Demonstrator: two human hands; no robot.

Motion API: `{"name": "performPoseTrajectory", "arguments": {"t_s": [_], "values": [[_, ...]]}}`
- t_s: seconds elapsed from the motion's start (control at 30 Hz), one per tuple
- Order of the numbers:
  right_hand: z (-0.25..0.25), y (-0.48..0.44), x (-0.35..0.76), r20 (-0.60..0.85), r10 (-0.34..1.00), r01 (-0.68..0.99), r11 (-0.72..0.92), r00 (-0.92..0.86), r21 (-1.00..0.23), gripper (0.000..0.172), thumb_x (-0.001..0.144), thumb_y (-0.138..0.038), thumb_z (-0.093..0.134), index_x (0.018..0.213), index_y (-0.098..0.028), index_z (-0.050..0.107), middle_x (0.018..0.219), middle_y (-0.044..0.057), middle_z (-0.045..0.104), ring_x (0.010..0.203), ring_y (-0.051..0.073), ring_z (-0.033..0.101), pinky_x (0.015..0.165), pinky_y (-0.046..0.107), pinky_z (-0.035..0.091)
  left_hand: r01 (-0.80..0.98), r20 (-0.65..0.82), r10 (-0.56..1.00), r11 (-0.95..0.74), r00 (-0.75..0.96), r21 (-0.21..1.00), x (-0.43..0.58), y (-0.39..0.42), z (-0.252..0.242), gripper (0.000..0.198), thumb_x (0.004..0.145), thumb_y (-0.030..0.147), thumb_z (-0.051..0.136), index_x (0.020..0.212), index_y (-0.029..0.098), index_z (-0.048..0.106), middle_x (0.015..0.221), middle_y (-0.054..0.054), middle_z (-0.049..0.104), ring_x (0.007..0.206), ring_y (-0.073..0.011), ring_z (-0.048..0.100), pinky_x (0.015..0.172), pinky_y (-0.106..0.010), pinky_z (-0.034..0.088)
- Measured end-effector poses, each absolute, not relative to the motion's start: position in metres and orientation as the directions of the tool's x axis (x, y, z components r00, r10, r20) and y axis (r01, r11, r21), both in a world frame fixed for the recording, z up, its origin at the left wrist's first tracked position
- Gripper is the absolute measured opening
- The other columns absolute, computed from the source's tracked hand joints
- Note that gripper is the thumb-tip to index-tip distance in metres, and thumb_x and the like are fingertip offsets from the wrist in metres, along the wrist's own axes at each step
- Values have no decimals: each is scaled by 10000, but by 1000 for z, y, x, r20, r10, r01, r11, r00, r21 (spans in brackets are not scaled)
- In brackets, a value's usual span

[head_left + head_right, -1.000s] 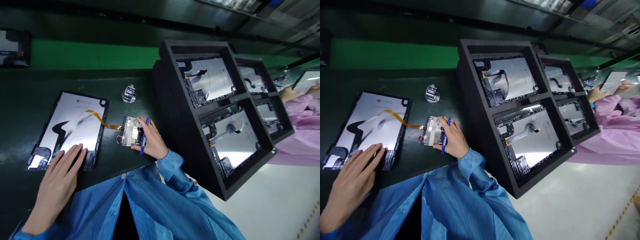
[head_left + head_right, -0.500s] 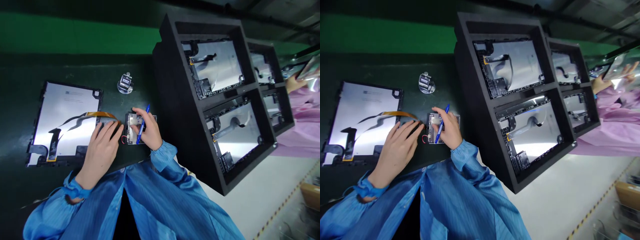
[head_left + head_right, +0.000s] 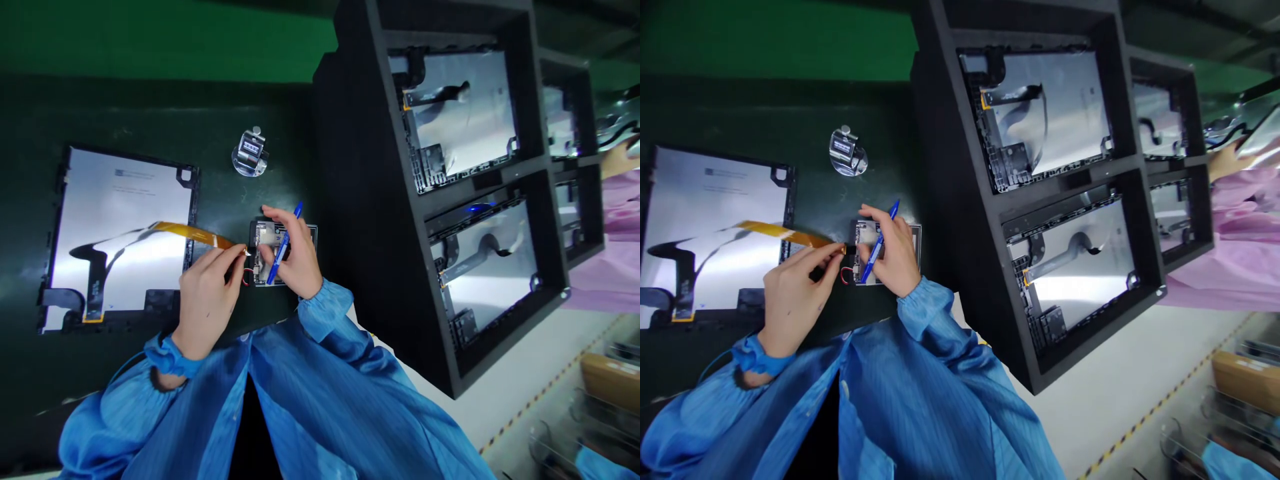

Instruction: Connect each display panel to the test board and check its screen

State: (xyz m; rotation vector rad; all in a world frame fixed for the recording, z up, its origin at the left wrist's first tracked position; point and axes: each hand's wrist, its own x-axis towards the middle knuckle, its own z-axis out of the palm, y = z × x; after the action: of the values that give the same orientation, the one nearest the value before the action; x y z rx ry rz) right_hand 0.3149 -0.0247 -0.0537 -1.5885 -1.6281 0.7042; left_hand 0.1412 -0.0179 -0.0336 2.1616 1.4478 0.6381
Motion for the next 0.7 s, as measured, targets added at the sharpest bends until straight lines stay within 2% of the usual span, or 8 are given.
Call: {"name": "performPoseTrajectory", "arguments": {"t_s": [0.27,0.5,0.7], "values": [[-57,-25,322,148,989,533,113,24,-839,424,875,-267,651,1276,-232,518,1386,59,614,1222,267,570,1052,448,445,663,157,976,-217,149,716,149,-20,-37,150,894,179,648,964,155,778,876,-33,767,739,-157,702,720,-247,512],[-56,-25,321,162,986,520,124,27,-845,415,873,-252,663,1264,-221,526,1376,52,622,1208,253,571,1043,420,455,525,-19,1000,7,19,851,148,-24,-44,139,874,256,673,956,246,784,920,4,776,784,-160,717,761,-273,560],[-56,-24,318,168,985,571,113,45,-813,360,923,-316,624,1256,-227,520,1377,40,625,1159,240,591,1033,403,447,504,-19,1000,25,-16,863,149,-27,-49,141,856,239,667,934,245,785,886,8,771,767,-160,715,766,-278,572]]}}
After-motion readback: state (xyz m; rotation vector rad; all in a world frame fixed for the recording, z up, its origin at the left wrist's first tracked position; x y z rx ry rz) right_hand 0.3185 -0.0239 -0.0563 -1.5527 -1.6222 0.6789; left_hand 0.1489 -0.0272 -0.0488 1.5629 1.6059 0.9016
